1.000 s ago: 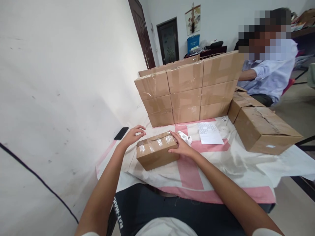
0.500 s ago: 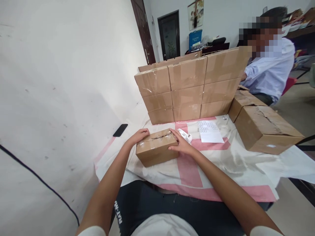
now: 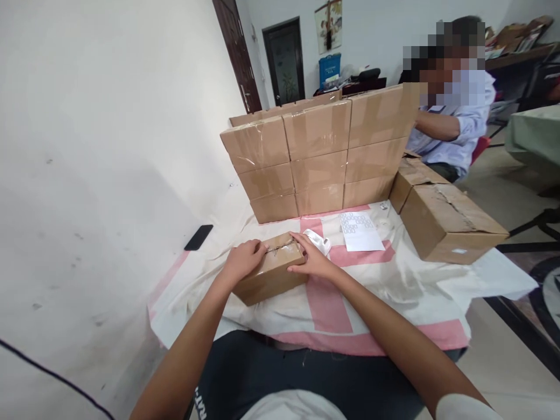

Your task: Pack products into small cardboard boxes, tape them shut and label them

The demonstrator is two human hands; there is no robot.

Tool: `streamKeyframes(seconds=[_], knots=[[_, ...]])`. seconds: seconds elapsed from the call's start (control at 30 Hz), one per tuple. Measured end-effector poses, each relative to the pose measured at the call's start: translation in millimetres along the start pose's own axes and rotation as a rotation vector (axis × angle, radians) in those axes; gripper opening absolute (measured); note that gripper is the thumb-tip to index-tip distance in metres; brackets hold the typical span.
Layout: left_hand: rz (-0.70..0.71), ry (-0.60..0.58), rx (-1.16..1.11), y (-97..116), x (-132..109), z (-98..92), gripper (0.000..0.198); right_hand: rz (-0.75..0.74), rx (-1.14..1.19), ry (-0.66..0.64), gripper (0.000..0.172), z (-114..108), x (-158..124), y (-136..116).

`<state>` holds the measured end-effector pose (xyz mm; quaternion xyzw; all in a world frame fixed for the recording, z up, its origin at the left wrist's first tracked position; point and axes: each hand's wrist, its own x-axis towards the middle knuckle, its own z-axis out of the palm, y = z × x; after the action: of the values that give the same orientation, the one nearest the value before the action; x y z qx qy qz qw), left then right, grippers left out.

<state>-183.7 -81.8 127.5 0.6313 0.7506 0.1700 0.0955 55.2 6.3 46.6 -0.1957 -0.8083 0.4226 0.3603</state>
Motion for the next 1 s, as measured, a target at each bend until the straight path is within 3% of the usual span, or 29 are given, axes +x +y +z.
streamKeyframes(seconds=[0.13,0.2,0.27,0.33,0.4,0.47,0.53,0.63,0.7,0.77,0.8,0.87,0.9,1.0], knots=[[-0.008,-0.010,0.119,13,-4,12.8,0.046,0.016,-0.069,-0.017,0.101,-25,5,-4],[-0.010,-0.034,0.143,12,-1,14.4,0.049,0.108,-0.128,0.118,0.083,-49,7,1],[-0.013,-0.060,0.167,8,4,14.8,0.054,0.330,-0.297,0.333,0.075,-76,8,11],[-0.012,-0.086,0.178,5,9,15.7,0.059,0.697,-0.539,0.471,0.089,-98,6,25],[-0.004,-0.090,0.159,4,15,17.1,0.061,1.064,-0.712,0.436,0.113,-110,2,39],[0.008,-0.055,0.126,3,20,17.1,0.059,1.240,-0.797,0.363,0.122,-111,-1,51],[0.037,0.071,0.114,2,22,14.0,0.054,1.217,-0.849,0.373,0.111,-107,-2,58],[0.166,0.465,0.138,4,18,6.5,0.040,1.113,-0.861,0.454,0.086,-103,-1,57],[0.335,0.735,0.119,13,11,7.4,0.024,1.094,-0.847,0.472,0.078,-104,0,51],[0.573,0.882,0.034,35,3,19.4,0.012,1.048,-0.842,0.496,0.078,-108,0,42],[0.702,0.904,-0.034,50,0,29.9,0.012,0.992,-0.841,0.515,0.080,-110,0,37],[0.874,0.825,-0.189,87,0,56.7,0.017,0.817,-0.815,0.530,0.087,-113,-2,23],[0.889,0.772,-0.299,107,2,71.0,0.019,0.710,-0.780,0.516,0.091,-114,-4,14],[0.754,0.716,-0.611,162,16,108.0,0.032,0.441,-0.655,0.398,0.093,-115,-12,-17]])
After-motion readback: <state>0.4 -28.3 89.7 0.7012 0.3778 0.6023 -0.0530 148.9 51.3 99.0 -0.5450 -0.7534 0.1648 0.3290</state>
